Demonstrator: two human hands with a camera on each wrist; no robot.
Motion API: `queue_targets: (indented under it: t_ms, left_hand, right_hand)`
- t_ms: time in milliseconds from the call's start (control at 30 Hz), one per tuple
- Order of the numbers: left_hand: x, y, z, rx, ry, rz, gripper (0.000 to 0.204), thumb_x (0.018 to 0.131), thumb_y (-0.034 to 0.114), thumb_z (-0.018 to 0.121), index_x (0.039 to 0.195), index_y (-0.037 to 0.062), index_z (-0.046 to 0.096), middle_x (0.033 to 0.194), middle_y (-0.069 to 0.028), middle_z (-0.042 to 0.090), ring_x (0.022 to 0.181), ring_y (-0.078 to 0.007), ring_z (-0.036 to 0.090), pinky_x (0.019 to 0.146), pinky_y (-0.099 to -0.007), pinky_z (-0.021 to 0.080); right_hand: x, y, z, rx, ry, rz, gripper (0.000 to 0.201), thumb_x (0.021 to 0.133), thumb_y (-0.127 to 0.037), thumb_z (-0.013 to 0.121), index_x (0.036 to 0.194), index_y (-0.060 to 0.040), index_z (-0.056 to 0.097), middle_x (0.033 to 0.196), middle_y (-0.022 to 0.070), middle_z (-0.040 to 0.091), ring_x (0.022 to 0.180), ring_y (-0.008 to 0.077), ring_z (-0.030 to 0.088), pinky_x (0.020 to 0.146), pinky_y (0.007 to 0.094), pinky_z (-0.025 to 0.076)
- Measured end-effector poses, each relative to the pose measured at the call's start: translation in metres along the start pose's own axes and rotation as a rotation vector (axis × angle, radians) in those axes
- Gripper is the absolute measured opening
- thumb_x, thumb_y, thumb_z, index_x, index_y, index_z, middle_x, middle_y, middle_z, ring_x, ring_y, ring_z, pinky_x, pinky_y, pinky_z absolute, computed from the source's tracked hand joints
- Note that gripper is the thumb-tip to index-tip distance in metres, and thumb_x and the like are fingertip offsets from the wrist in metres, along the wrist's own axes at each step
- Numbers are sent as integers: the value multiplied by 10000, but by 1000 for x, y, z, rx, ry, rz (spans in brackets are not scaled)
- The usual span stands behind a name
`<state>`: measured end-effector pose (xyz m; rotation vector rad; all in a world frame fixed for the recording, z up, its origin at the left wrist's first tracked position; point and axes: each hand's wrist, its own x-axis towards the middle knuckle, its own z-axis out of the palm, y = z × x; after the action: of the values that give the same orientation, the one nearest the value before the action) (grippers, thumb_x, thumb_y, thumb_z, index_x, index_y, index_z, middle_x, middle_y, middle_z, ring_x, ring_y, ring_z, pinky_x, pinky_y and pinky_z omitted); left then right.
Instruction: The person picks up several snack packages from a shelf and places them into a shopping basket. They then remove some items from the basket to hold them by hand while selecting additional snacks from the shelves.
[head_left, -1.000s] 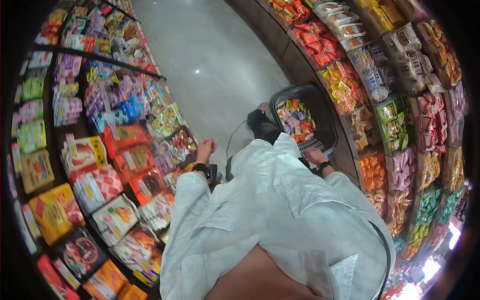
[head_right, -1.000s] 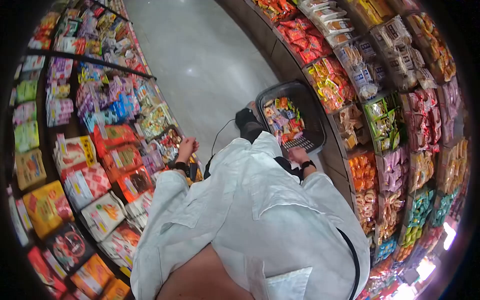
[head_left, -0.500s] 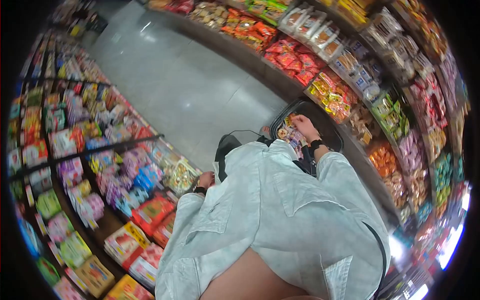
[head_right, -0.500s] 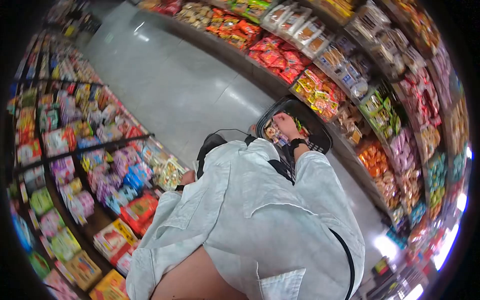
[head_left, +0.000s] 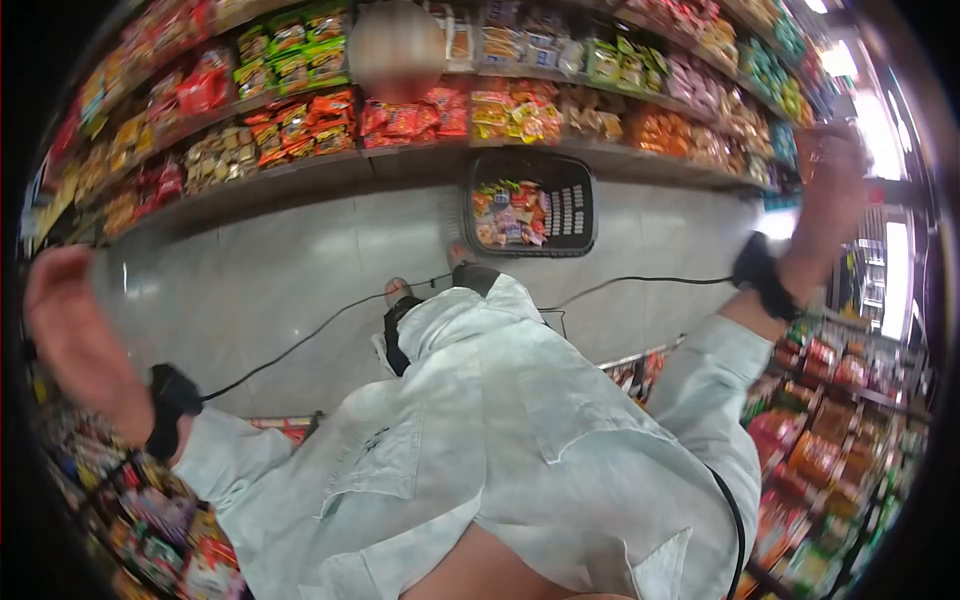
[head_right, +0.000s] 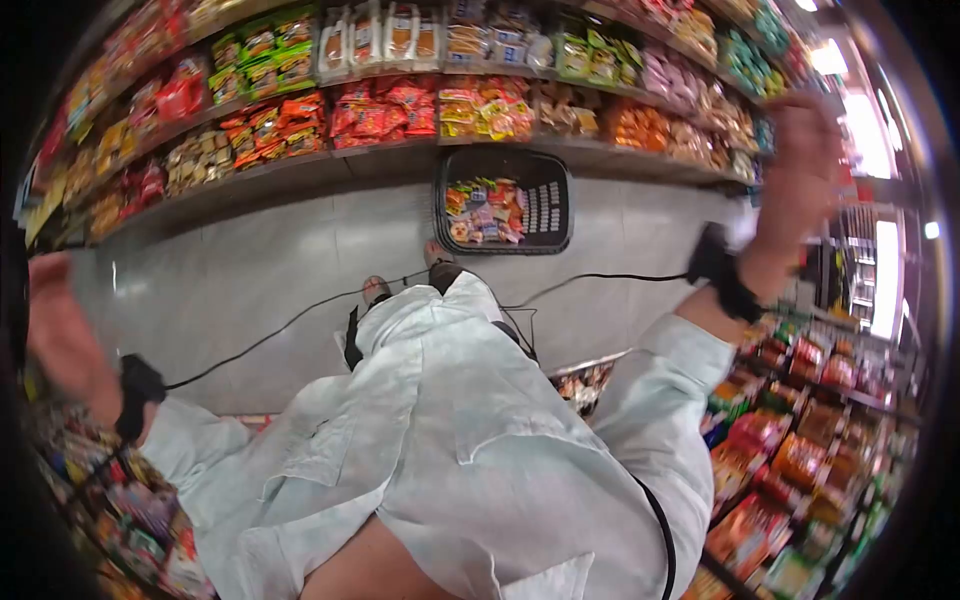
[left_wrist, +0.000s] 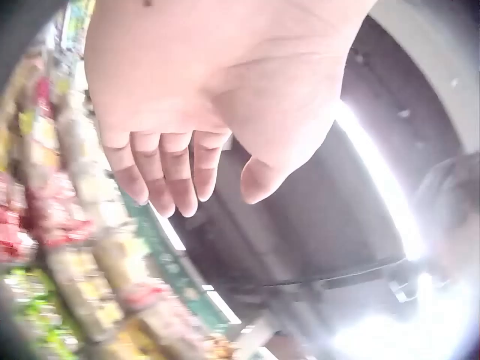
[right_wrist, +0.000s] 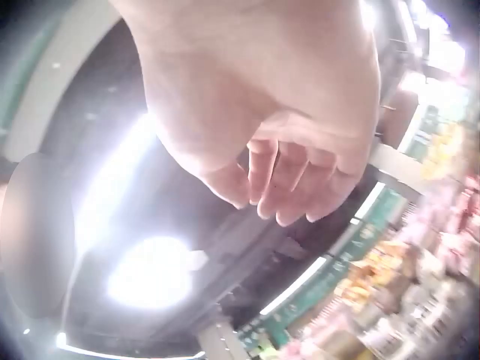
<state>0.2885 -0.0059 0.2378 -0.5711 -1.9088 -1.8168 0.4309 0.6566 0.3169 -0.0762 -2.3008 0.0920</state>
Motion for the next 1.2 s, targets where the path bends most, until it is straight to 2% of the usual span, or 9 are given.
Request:
queue_targets:
  t_ms: [67,100,133,200,300,467,633,800,1200]
  left_hand:
    - [60,58,15,-91,-251,400,539,1047,491,425,1344,48,509,1149,-110,581,1062,-233,582,927,-391,483]
    - [78,80,26,-112,-355,583,533,1045,482,428,1343,48,511,1151,-109,583,1065,-233,583,929,-390,483]
    - [85,94,40,-122,-453,745,527,1043,473,432,1342,47,514,1154,-109,585,1067,-234,584,932,-390,483]
    - [85,109,71,-155,-637,992,515,1040,456,440,1341,45,518,1159,-109,588,1071,-234,587,937,-389,483]
    - [69,117,115,-183,-843,1183,498,1034,429,452,1338,42,525,1166,-109,594,1077,-235,590,946,-387,483]
    - [40,122,170,-212,-971,1286,470,1025,386,471,1335,38,537,1178,-108,603,1087,-236,596,959,-384,482]
    - [12,140,211,-232,-1003,1356,445,1016,342,491,1331,33,548,1190,-108,612,1098,-237,602,973,-381,481]
    - [-18,156,249,-191,-1022,1412,422,1006,298,510,1327,28,559,1202,-107,622,1108,-238,608,986,-378,481]
    - [-94,219,366,-7,-1109,1452,378,984,193,557,1317,18,587,1231,-106,644,1133,-241,622,1019,-372,480]
  right_hand:
    - [30,-38,-103,313,97,20,284,956,-183,575,1144,1,681,1234,121,633,1142,228,581,1010,381,461]
    - [44,-57,-154,468,148,19,371,937,-232,589,1206,15,651,1324,152,603,1244,263,555,1090,408,436]
    - [61,-90,-201,701,69,-175,490,919,-381,646,1294,-67,609,1437,108,525,1333,249,477,1133,433,391]
    - [53,-163,-243,832,-29,-435,480,922,-370,643,1291,-64,610,1426,108,532,1324,249,484,1129,430,394]
    - [10,-231,-245,887,-150,-645,465,926,-353,639,1286,-59,612,1410,109,542,1310,248,494,1123,426,400]
    - [-76,-268,-191,922,-197,-658,440,932,-325,633,1277,-52,614,1383,110,558,1288,248,511,1113,418,408]
    - [-142,-259,-141,952,-183,-554,416,939,-298,627,1269,-45,617,1356,111,574,1266,247,527,1103,411,417]
    - [-194,-222,-114,978,-157,-533,391,945,-270,621,1260,-38,620,1329,112,590,1244,247,544,1092,404,426]
    - [-220,-82,-183,1037,-139,-632,335,961,-204,606,1240,-20,626,1264,114,630,1191,246,585,1068,386,447]
